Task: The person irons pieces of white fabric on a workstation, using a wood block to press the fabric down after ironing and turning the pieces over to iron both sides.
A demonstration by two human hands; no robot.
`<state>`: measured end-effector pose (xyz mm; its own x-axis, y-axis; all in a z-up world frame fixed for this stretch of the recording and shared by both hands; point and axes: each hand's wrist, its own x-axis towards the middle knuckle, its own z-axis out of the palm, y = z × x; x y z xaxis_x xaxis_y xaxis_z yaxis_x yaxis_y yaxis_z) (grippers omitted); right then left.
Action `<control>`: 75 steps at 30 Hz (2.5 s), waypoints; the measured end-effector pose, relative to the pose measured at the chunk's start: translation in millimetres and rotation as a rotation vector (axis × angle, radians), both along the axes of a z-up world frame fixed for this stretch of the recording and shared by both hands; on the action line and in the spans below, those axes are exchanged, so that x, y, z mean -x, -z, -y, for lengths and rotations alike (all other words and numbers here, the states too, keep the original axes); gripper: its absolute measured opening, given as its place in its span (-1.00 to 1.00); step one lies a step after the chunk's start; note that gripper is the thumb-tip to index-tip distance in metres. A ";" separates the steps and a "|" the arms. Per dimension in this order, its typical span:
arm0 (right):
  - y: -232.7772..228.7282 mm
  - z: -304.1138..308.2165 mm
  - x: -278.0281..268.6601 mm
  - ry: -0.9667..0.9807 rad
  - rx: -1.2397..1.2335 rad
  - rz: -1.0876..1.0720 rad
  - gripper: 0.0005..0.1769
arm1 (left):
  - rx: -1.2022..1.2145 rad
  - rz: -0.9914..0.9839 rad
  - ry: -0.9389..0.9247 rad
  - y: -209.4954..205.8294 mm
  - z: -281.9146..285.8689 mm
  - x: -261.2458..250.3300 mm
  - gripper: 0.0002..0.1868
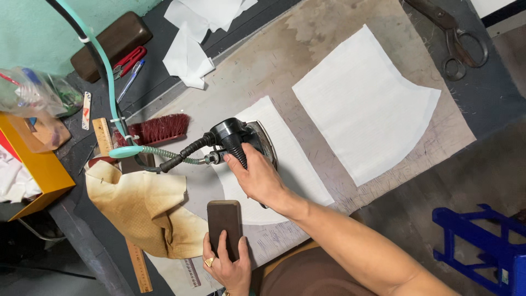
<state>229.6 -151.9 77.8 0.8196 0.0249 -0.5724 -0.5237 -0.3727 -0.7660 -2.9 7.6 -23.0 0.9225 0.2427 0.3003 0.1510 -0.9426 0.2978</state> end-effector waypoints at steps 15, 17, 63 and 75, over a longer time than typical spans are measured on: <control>-22.9 43.2 -15.0 -0.025 -0.028 -0.114 -0.62 | 0.033 0.029 0.052 -6.9 0.8 -5.4 -0.50; -28.0 45.4 -17.4 -0.033 -0.033 -0.130 -0.61 | 0.028 0.027 0.043 -3.9 0.5 -4.2 -0.50; -10.3 61.6 68.8 -0.279 0.396 0.003 -0.09 | 0.055 0.006 0.046 -14.8 4.8 -7.4 -0.53; -17.9 81.8 68.6 -0.375 0.334 0.020 -0.07 | 0.054 0.026 0.052 -7.5 3.7 -4.4 -0.49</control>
